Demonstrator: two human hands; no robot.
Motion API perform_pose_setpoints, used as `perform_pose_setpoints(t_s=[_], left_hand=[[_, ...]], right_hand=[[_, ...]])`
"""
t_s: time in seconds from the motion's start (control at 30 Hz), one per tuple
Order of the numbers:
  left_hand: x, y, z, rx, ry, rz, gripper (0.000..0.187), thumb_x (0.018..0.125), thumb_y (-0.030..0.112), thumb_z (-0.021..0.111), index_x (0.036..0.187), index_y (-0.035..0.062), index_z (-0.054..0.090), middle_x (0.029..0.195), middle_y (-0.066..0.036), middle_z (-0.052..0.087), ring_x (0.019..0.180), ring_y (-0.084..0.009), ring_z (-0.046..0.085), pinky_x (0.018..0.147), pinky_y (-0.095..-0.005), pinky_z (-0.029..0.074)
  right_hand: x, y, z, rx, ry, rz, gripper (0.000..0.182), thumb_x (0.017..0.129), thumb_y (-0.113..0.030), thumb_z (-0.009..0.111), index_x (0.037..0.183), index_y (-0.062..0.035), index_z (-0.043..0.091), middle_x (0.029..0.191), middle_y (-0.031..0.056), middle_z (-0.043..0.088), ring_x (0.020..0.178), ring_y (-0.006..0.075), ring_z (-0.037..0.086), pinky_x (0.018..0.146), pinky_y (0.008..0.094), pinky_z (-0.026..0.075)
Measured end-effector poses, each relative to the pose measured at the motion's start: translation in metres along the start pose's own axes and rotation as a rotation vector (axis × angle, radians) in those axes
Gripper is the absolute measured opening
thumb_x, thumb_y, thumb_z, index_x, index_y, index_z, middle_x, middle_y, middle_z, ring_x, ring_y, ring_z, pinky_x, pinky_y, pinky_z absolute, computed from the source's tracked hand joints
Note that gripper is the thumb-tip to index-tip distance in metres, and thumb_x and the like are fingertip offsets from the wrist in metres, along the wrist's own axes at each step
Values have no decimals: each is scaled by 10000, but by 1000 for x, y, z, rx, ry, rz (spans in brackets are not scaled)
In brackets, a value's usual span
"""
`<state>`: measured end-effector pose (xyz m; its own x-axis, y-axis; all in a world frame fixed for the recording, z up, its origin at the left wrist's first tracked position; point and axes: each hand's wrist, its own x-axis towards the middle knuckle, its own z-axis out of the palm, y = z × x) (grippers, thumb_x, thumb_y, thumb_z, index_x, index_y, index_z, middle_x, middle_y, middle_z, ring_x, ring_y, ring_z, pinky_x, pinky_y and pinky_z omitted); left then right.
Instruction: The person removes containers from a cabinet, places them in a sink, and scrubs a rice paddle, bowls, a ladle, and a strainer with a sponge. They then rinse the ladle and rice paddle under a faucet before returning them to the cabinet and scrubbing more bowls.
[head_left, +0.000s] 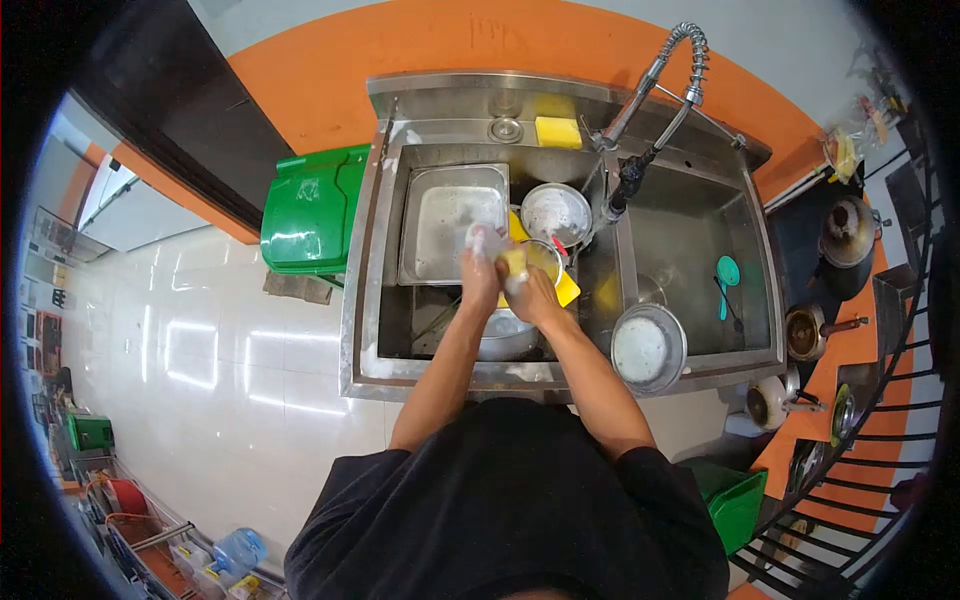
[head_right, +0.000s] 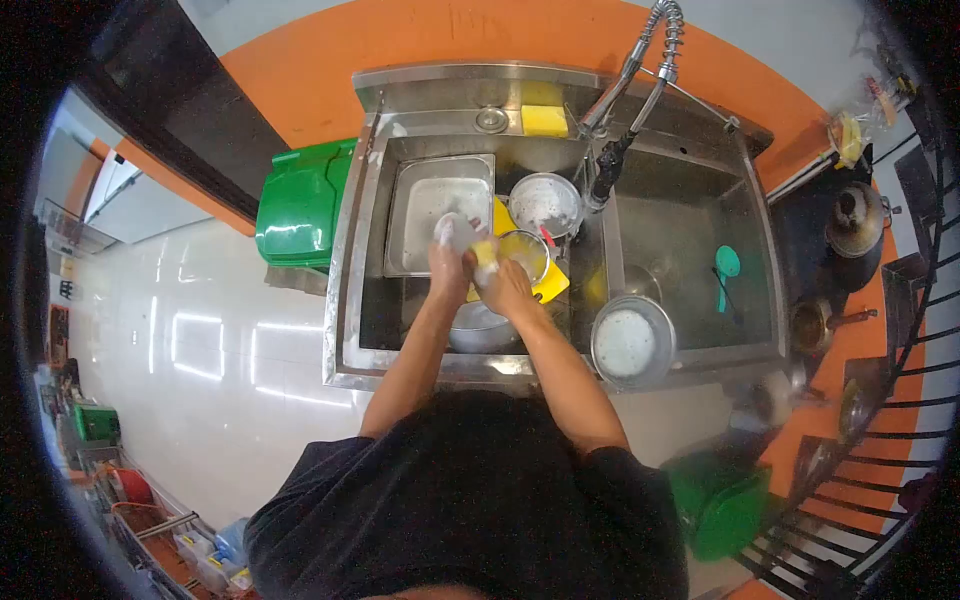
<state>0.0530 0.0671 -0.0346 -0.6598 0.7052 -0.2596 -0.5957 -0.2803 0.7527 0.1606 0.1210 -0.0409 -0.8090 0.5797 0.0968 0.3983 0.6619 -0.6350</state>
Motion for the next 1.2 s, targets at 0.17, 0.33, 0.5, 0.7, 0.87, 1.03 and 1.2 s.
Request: perform_pose_setpoints(t_s=[0.17,0.33,0.5,0.7,0.87,1.03,1.2], left_hand=[[-13,-18,-5,44,-13,70,368,1009,258,487,1123,-81,573,1070,-173,663,926,-277,671,794,-368,559],[-21,-16,-6,-97,86,175,394,977,282,569,1057,-99,629,998,-151,689,894,-201,671,803,-318,538],[-29,9,-8,-133,106,230,384,974,246,573,1113,-111,594,1069,-196,668,956,-264,673,851,-367,541],[-24,2,-12,-178,64,247,394,983,212,553,1142,-149,546,1102,-222,647,993,-310,661,904,-429,539],[-20,-2,-12,-237,107,213,401,979,228,560,1143,-137,542,1109,-218,644,996,-322,662,915,-430,533],[-13,24,-14,-192,34,268,425,968,247,571,1156,-131,524,1104,-218,632,1040,-347,639,913,-437,528],[-22,5,-14,-89,95,278,337,956,212,582,1133,-75,576,1080,-176,655,981,-282,659,874,-402,537]], right_hand=[[-10,19,13,157,28,-20,221,961,-228,497,1089,-56,550,871,252,645,857,462,616,676,513,467],[-11,28,29,-2,139,-17,340,860,-134,540,1196,-81,547,912,254,654,851,480,618,729,551,480],[-30,38,18,103,-42,-3,388,848,-110,537,1234,-72,523,971,258,657,913,459,624,786,534,482],[-13,32,31,90,8,-1,370,847,-106,538,1211,-47,514,950,297,638,931,476,609,756,514,497],[8,35,40,138,-25,39,370,811,-90,559,1174,-25,538,956,290,630,884,470,605,757,506,490],[-14,18,-1,152,-49,147,433,779,-71,571,1206,-13,530,978,297,636,926,475,618,815,524,485],[20,15,26,124,232,-271,545,770,-23,560,1309,-31,475,816,297,629,814,472,621,713,535,484]])
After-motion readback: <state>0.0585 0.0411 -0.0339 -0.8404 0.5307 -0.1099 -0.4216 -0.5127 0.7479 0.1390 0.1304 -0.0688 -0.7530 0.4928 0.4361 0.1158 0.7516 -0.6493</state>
